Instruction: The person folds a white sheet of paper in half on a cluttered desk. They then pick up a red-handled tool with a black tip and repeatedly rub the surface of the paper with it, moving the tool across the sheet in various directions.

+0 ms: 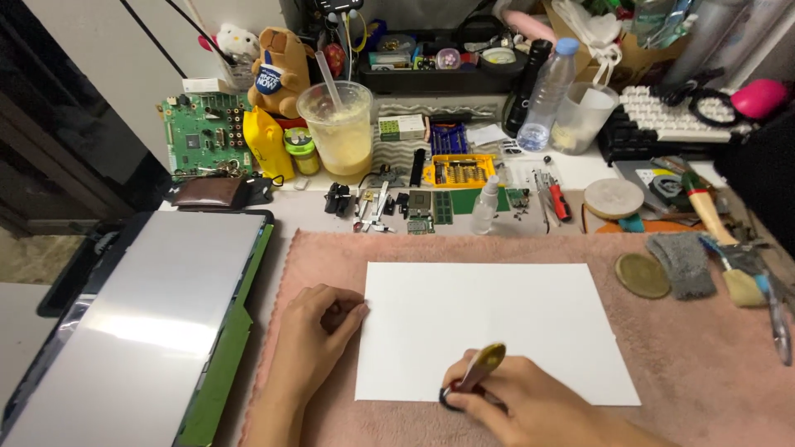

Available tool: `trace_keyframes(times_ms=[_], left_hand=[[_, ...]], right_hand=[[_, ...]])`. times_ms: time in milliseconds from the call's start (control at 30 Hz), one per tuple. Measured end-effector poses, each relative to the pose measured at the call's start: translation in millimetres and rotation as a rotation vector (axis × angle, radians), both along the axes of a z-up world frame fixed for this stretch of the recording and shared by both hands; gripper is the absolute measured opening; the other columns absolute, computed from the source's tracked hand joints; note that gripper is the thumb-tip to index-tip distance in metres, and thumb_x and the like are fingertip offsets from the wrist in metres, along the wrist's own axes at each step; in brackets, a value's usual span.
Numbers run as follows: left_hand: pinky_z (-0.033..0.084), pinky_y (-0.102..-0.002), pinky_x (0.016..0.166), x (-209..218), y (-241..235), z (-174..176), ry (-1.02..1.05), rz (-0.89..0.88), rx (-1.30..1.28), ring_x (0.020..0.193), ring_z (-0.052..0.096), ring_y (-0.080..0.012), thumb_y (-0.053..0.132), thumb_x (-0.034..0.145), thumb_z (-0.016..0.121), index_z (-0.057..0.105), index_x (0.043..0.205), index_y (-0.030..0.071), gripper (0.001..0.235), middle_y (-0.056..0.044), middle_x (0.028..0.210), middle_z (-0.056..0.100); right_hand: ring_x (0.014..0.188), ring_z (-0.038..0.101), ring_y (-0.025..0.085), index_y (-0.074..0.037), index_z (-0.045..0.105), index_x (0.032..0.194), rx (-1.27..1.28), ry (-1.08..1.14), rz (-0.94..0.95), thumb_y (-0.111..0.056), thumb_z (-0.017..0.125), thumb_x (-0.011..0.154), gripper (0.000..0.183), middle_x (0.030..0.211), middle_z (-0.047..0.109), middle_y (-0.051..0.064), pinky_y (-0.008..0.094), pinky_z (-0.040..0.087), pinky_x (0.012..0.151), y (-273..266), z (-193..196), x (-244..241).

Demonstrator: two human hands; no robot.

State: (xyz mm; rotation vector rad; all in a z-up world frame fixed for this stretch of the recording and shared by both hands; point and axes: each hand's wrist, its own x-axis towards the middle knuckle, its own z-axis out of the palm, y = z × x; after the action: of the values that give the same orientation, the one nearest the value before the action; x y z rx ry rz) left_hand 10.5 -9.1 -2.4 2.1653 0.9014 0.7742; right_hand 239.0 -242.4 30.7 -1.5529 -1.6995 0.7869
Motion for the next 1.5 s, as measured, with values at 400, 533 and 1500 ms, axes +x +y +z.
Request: trace_keyframes(times_ms=[400, 533, 1500], left_hand=[[0.062, -0.031, 0.081, -2, 1, 0, 0.007, 0.006, -0.021, 0.094, 0.076, -0.0167, 0.023, 0.095, 0.089, 0.092, 0.104, 0.018, 0.011, 0.001, 0.097, 0.089], [0.062, -0.031, 0.079, -2, 0, 5, 0.032, 0.006, -0.041, 0.094, 0.076, -0.0168, 0.023, 0.096, 0.089, 0.093, 0.107, 0.017, 0.013, 0.000, 0.099, 0.090], [0.065, -0.031, 0.084, -2, -11, 18, -0.009, 0.029, -0.018, 0.093, 0.082, -0.0165, 0.019, 0.097, 0.085, 0.090, 0.108, 0.012, 0.014, -0.003, 0.104, 0.091]], right_hand=[[0.118, 0.073, 0.023, -0.009, 0.085, 0.113, -0.063, -0.138, -0.324, -0.036, 0.071, 0.110, 0.031, 0.131, 0.078, 0.005, 0.040, 0.052, 0.110, 112, 1, 67], [0.091, 0.070, 0.025, -0.005, 0.076, 0.092, 0.062, -0.158, -0.317, -0.022, 0.076, 0.110, 0.026, 0.102, 0.081, 0.009, 0.038, 0.051, 0.087, 118, -2, 73], [0.117, 0.082, 0.024, -0.007, 0.085, 0.120, -0.122, -0.102, -0.358, -0.028, 0.068, 0.112, 0.029, 0.130, 0.088, 0.009, 0.040, 0.061, 0.110, 78, 17, 70]])
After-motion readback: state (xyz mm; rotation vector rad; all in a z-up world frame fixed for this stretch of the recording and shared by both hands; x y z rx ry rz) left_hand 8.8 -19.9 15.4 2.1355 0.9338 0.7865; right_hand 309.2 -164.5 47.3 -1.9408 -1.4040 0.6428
